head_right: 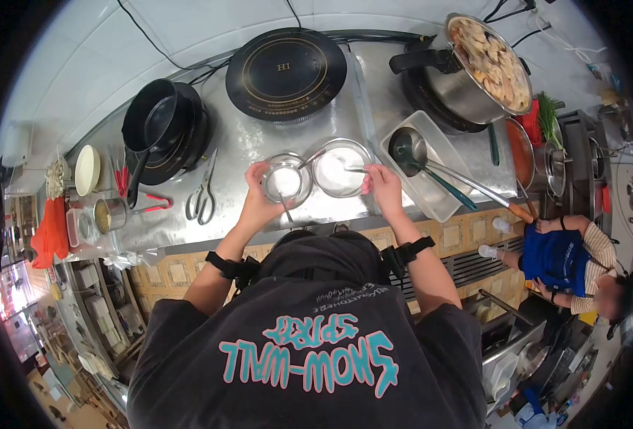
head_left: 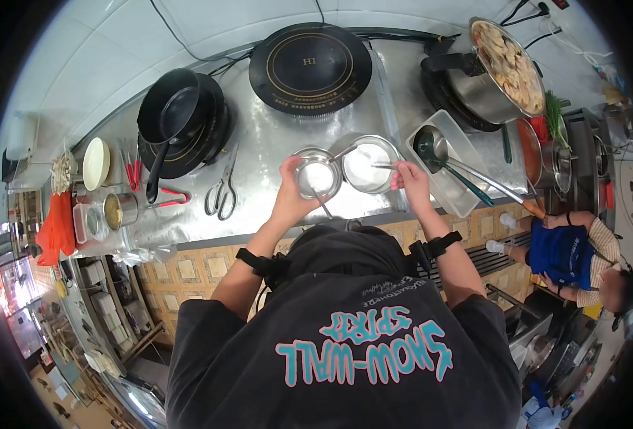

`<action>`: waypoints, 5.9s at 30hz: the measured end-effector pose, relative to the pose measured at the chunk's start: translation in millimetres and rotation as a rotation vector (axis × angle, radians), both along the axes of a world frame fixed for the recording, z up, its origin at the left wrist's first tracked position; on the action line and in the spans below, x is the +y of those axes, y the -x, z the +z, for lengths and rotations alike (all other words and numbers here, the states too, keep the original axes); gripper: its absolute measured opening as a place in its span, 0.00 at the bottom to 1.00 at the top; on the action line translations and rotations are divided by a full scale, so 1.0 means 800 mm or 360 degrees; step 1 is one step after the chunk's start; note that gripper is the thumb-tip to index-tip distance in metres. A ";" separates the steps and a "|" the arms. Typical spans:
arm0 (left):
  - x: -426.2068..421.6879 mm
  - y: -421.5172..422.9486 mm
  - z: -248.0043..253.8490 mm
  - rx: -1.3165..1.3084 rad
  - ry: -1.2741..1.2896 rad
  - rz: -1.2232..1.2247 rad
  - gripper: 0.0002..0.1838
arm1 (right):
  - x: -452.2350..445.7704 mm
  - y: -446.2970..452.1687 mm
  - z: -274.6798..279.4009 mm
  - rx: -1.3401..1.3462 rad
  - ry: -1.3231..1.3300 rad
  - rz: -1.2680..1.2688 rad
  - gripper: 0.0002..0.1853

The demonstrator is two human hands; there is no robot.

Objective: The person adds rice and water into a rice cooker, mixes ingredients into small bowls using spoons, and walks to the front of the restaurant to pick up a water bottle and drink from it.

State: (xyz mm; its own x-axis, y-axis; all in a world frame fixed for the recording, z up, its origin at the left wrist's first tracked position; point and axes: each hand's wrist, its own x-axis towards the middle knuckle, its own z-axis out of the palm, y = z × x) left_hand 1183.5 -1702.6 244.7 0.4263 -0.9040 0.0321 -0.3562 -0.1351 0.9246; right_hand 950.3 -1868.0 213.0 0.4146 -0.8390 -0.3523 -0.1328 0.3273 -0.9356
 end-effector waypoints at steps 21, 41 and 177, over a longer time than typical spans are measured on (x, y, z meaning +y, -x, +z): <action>-0.054 0.041 0.015 0.0035 0.0010 -0.0403 0.49 | 0.054 0.015 0.171 -0.0091 0.0160 -0.0144 0.11; -0.005 -0.001 0.001 -0.0113 0.0070 0.0010 0.47 | 0.019 0.023 0.009 0.0012 -0.0390 -0.0293 0.12; -0.050 -0.023 0.004 0.0019 0.0286 -0.0281 0.49 | 0.045 0.065 0.021 -0.0432 -0.0323 -0.0676 0.11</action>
